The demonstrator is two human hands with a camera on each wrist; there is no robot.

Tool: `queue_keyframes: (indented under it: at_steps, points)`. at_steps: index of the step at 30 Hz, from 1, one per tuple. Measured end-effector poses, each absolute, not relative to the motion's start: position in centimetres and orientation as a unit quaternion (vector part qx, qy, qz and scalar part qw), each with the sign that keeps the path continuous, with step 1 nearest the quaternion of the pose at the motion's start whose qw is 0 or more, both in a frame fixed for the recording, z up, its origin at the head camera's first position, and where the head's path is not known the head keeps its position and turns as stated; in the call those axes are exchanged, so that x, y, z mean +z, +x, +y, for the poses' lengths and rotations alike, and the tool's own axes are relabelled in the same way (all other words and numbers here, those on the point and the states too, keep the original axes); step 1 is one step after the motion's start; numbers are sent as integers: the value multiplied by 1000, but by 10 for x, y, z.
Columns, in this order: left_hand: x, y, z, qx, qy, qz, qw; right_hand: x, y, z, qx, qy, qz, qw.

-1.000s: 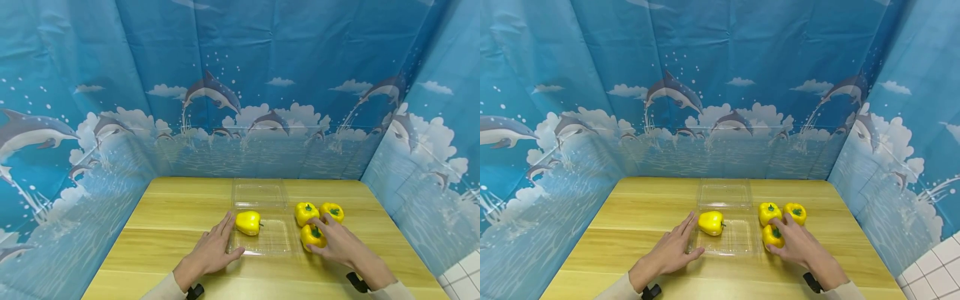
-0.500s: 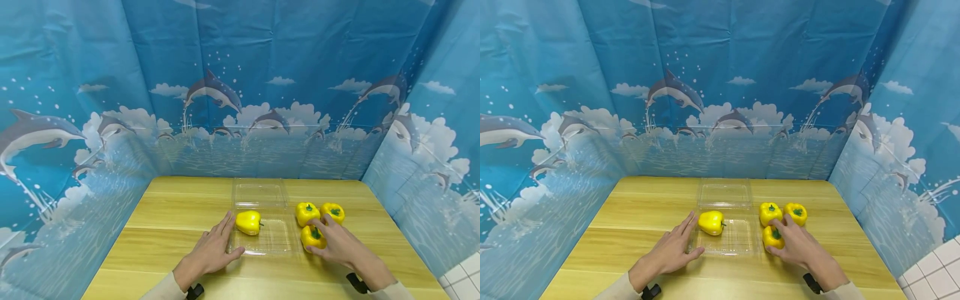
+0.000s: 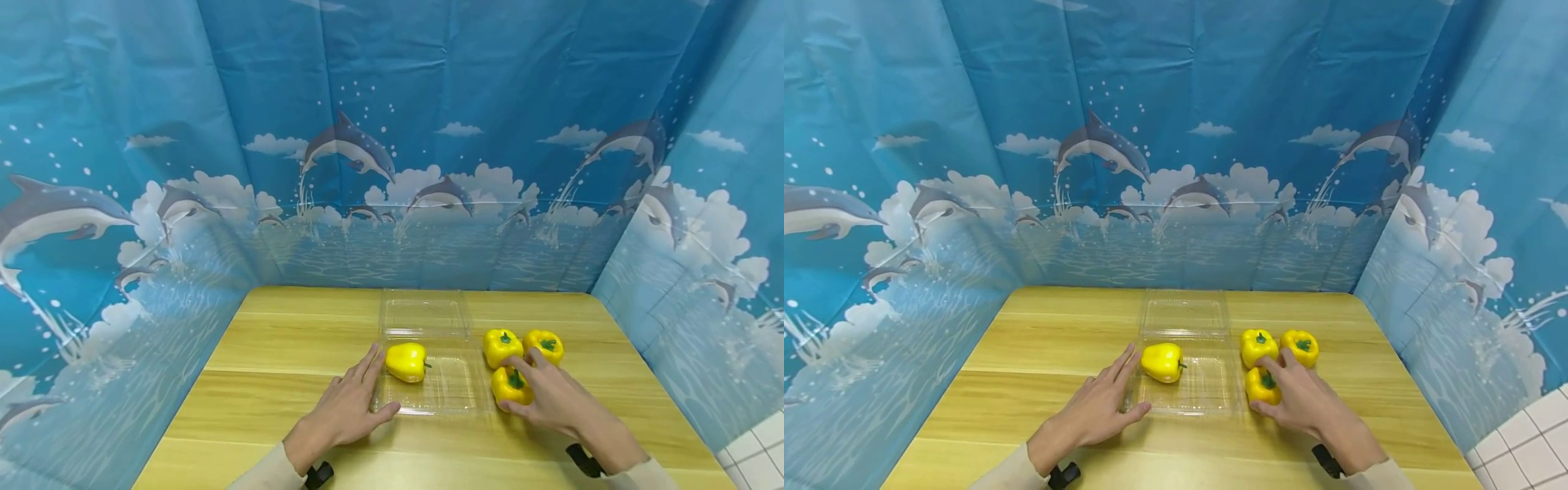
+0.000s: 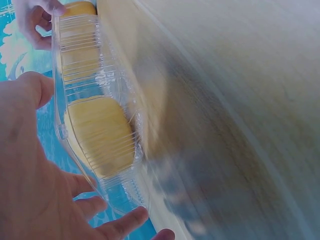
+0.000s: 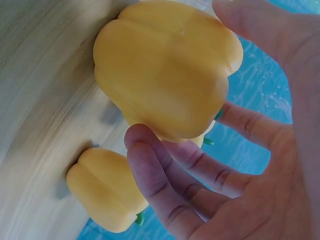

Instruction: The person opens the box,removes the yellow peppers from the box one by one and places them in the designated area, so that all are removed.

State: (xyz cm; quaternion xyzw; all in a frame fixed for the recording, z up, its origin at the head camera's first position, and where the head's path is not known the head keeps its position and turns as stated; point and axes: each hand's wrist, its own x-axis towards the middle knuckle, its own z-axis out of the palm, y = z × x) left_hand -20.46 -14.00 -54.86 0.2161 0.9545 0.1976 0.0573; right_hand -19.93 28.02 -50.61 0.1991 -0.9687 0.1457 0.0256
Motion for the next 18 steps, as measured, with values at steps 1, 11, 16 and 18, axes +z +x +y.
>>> queue_keyframes:
  at_steps: [1, 11, 16, 18]
  points:
    - [-548, -205, -140, 198, 216, 954, 57, -506, -199, 280, 146, 199, -969, 26]
    - [-549, -206, -139, 199, 220, 953, 56, -501, -198, 280, 147, 190, -970, 28]
    - [-550, -207, -139, 199, 221, 953, 54, -498, -198, 281, 133, 192, -971, 45]
    - [-551, -207, -139, 200, 222, 953, 53, -496, -197, 281, 127, 192, -971, 58]
